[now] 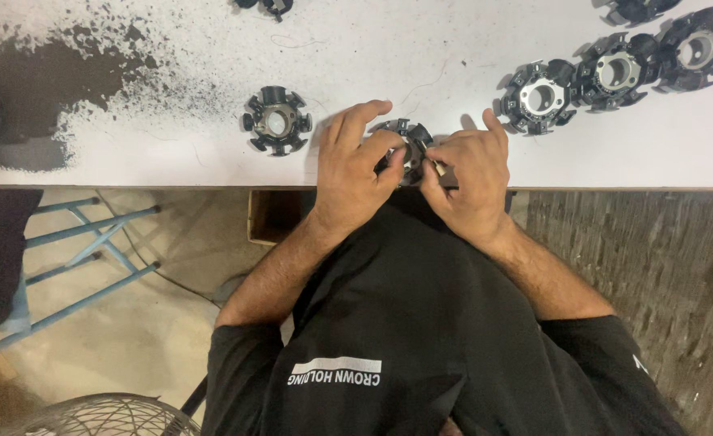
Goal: The person sits at a workbench and assembles small black plastic wheel-like components by hand, fitting small inner parts into the hub of each housing and pressing them together. Finished assemblies are placed in a growing pile on the table, and the person repeatedly picks up the next unassembled housing to continue.
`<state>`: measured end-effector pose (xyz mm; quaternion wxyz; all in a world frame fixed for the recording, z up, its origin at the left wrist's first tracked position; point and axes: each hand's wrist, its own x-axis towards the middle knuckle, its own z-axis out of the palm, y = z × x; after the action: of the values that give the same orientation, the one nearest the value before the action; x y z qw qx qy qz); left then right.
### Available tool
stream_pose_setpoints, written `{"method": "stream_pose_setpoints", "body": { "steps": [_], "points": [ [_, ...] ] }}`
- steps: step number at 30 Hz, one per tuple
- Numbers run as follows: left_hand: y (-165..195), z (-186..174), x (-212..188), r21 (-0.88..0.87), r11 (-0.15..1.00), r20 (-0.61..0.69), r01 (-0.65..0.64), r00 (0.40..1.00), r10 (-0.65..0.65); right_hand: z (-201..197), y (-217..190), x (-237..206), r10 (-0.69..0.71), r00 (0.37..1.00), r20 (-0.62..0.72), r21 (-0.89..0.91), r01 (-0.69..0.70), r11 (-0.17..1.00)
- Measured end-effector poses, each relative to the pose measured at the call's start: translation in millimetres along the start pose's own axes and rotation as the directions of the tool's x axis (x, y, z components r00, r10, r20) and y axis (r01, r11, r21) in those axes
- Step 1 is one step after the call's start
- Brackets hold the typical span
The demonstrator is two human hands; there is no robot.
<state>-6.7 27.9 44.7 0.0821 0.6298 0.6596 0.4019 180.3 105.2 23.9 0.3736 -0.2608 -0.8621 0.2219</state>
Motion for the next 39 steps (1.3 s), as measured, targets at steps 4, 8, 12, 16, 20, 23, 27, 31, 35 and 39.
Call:
{"method": "stream_pose_setpoints", "body": {
  "steps": [4, 8, 12, 16, 20, 23, 27, 31, 35, 39],
  "points": [
    [-1, 1, 2, -0.015, 1.000, 0.020, 0.011, 1.000, -0.011, -1, -1, 1, -0.012, 1.000, -0.005, 0.025, 0.012, 1.000],
    [-3, 2, 3, 0.018, 0.999, 0.028, -0.032, 0.999, 0.031, -2, -5, 3, -0.009, 1.000, 0.024, -0.031, 0.010, 0.999],
    [-1, 4, 4, 0.015, 0.998, 0.077, -0.064, 0.995, 0.063, -2, -8, 7, 0.034, 0.998, 0.045, -0.023, -0.033, 0.999],
    [1, 13, 3, -0.033, 0.999, 0.050, -0.005, 0.999, 0.006, -5, -8, 9, 0.080, 0.993, 0.082, 0.013, -0.082, 0.997],
    [-1, 21, 1, 0.037, 0.999, -0.002, 0.024, 1.000, -0.024, -4, -8, 9, 0.091, 0.994, 0.068, 0.011, -0.091, 0.996],
    [-2, 28, -1, 0.066, 0.998, -0.027, 0.019, 0.999, -0.017, -5, -7, 7, 0.085, 0.994, 0.062, 0.022, -0.087, 0.996],
    [-5, 32, -3, 0.060, 0.998, -0.058, 0.009, 0.998, -0.006, -8, -6, 5, 0.048, 0.997, 0.060, 0.032, -0.050, 0.998],
    [-6, 34, -5, 0.048, 0.999, -0.075, 0.003, 0.997, 0.001, -5, -8, 5, -0.002, 0.999, 0.049, -0.030, 0.004, 1.000],
    [-3, 34, -4, 0.052, 0.999, -0.094, 0.006, 0.996, -0.001, -5, -10, 6, -0.015, 0.997, 0.072, -0.098, 0.022, 0.995],
    [-3, 27, -4, 0.032, 0.999, -0.105, -0.021, 0.994, 0.025, -10, -11, 10, 0.001, 0.991, 0.133, -0.090, 0.011, 0.996]
  ]
}}
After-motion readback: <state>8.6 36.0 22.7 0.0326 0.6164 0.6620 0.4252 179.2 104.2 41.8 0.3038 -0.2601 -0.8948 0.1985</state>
